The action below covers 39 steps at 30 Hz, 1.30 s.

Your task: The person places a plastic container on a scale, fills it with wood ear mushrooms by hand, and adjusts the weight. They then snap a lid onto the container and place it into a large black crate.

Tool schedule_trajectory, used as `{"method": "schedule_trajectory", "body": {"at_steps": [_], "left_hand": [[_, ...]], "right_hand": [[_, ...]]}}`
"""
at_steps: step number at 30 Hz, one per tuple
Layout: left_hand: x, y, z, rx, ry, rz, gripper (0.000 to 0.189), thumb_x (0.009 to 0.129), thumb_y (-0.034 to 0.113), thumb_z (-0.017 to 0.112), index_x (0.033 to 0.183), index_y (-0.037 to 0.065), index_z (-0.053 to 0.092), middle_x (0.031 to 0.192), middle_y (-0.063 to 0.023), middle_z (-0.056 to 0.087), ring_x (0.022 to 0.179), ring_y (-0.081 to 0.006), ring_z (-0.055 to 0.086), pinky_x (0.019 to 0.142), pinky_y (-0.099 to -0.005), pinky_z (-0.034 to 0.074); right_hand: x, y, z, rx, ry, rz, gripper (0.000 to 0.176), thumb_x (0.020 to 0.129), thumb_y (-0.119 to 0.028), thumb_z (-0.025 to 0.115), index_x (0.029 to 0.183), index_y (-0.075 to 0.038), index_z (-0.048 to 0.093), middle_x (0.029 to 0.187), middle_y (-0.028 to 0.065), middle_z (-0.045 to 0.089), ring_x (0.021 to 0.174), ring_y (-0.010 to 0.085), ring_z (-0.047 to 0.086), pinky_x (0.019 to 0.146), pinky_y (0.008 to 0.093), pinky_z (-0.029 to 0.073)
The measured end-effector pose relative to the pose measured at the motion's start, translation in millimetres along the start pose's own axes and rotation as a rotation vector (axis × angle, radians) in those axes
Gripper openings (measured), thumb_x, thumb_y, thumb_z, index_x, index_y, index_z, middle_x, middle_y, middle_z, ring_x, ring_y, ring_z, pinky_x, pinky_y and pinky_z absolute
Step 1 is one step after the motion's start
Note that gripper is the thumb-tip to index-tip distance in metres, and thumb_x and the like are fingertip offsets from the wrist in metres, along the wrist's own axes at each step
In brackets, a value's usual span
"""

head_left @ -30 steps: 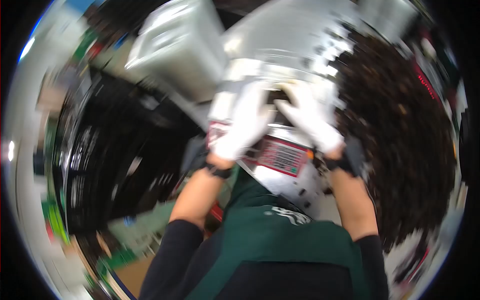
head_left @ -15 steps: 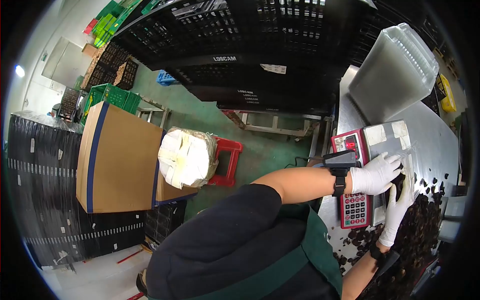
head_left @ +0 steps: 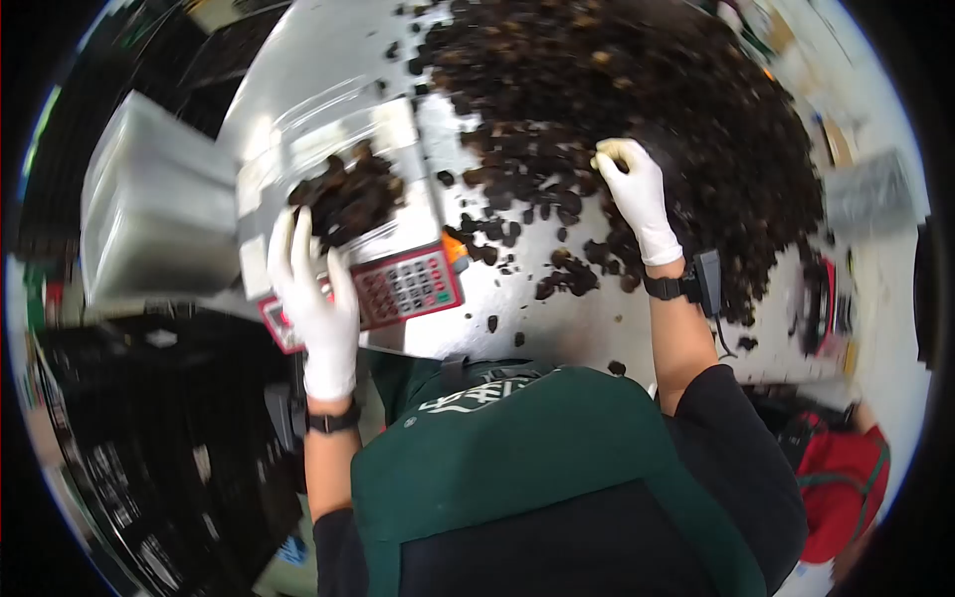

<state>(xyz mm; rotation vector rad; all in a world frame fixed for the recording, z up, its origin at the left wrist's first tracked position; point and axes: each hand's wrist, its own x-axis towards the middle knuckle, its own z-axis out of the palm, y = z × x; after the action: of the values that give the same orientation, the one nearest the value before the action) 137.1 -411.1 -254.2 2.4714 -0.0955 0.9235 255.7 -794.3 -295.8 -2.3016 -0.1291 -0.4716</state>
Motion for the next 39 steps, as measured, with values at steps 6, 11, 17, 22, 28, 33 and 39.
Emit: {"method": "schedule_trajectory", "body": {"at_steps": [6, 11, 17, 22, 28, 33, 39], "left_hand": [[-67.1, 41.3, 29.6, -0.352, -0.480, 0.495, 0.040, 0.074, -0.006, 0.066, 0.114, 0.002, 0.068, 0.113, -0.0144, 0.066, 0.102, -0.0320, 0.067, 0.089, -0.0391, 0.054], [-102.4, 16.4, 50.4, -0.372, -0.692, 0.480, 0.041, 0.078, -0.001, 0.064, 0.119, 0.002, 0.064, 0.113, -0.0134, 0.066, 0.100, -0.0315, 0.067, 0.083, -0.0391, 0.054], [-122.7, -3.2, 59.9, -0.405, -0.824, 0.509, 0.042, 0.080, 0.004, 0.064, 0.122, 0.004, 0.063, 0.117, -0.0130, 0.064, 0.111, -0.0315, 0.062, 0.091, -0.0414, 0.050], [-133.0, -1.8, 61.3, -0.368, -0.861, 0.391, 0.043, 0.080, 0.006, 0.062, 0.123, 0.006, 0.062, 0.121, -0.0104, 0.062, 0.109, -0.0293, 0.060, 0.094, -0.0406, 0.048], [-128.4, 6.9, 58.5, -0.307, -0.821, 0.332, 0.040, 0.078, 0.008, 0.062, 0.118, 0.008, 0.064, 0.117, -0.0051, 0.063, 0.106, -0.0238, 0.061, 0.091, -0.0373, 0.050], [-119.8, 9.1, 47.2, -0.287, -0.823, 0.387, 0.033, 0.076, 0.005, 0.063, 0.109, 0.009, 0.065, 0.113, -0.0044, 0.063, 0.105, -0.0229, 0.061, 0.090, -0.0362, 0.050], [-109.5, 13.0, 31.0, -0.284, -0.730, 0.290, 0.034, 0.073, 0.000, 0.065, 0.106, 0.008, 0.066, 0.106, -0.0039, 0.065, 0.096, -0.0246, 0.063, 0.083, -0.0380, 0.051]], "right_hand": [[-98.2, 48.1, -30.8, -0.025, -0.010, 0.334, 0.015, 0.085, -0.015, 0.072, 0.080, -0.002, 0.069, 0.078, 0.0112, 0.067, 0.075, 0.0267, 0.066, 0.072, 0.0350, 0.052], [-100.6, 29.3, 12.8, -0.091, 0.009, 0.188, 0.017, 0.083, -0.015, 0.070, 0.097, -0.006, 0.070, 0.110, 0.0116, 0.067, 0.104, 0.0303, 0.061, 0.088, 0.0378, 0.050], [-16.2, -13.4, 75.1, -0.198, -0.293, -0.095, 0.086, 0.071, -0.039, 0.082, 0.148, -0.028, 0.046, 0.157, 0.0185, 0.034, 0.143, 0.0413, 0.031, 0.111, 0.0628, 0.032], [4.6, -19.4, 124.9, -0.389, -0.521, -0.261, 0.071, 0.078, -0.050, 0.075, 0.143, -0.032, 0.051, 0.158, 0.0122, 0.033, 0.145, 0.0356, 0.033, 0.098, 0.0641, 0.044], [3.1, -11.7, 130.3, -0.275, -0.275, -0.261, 0.027, 0.082, -0.033, 0.073, 0.108, -0.024, 0.072, 0.119, 0.0047, 0.062, 0.101, 0.0269, 0.061, 0.080, 0.0401, 0.053], [29.6, 11.0, 132.6, -0.046, -0.224, -0.009, 0.014, 0.085, -0.023, 0.066, 0.093, -0.015, 0.075, 0.096, 0.0095, 0.065, 0.088, 0.0290, 0.066, 0.078, 0.0384, 0.053], [30.7, 24.5, 113.3, 0.087, -0.239, 0.101, 0.023, 0.083, -0.025, 0.067, 0.098, -0.009, 0.074, 0.106, 0.0128, 0.069, 0.100, 0.0303, 0.065, 0.090, 0.0374, 0.052]]}}
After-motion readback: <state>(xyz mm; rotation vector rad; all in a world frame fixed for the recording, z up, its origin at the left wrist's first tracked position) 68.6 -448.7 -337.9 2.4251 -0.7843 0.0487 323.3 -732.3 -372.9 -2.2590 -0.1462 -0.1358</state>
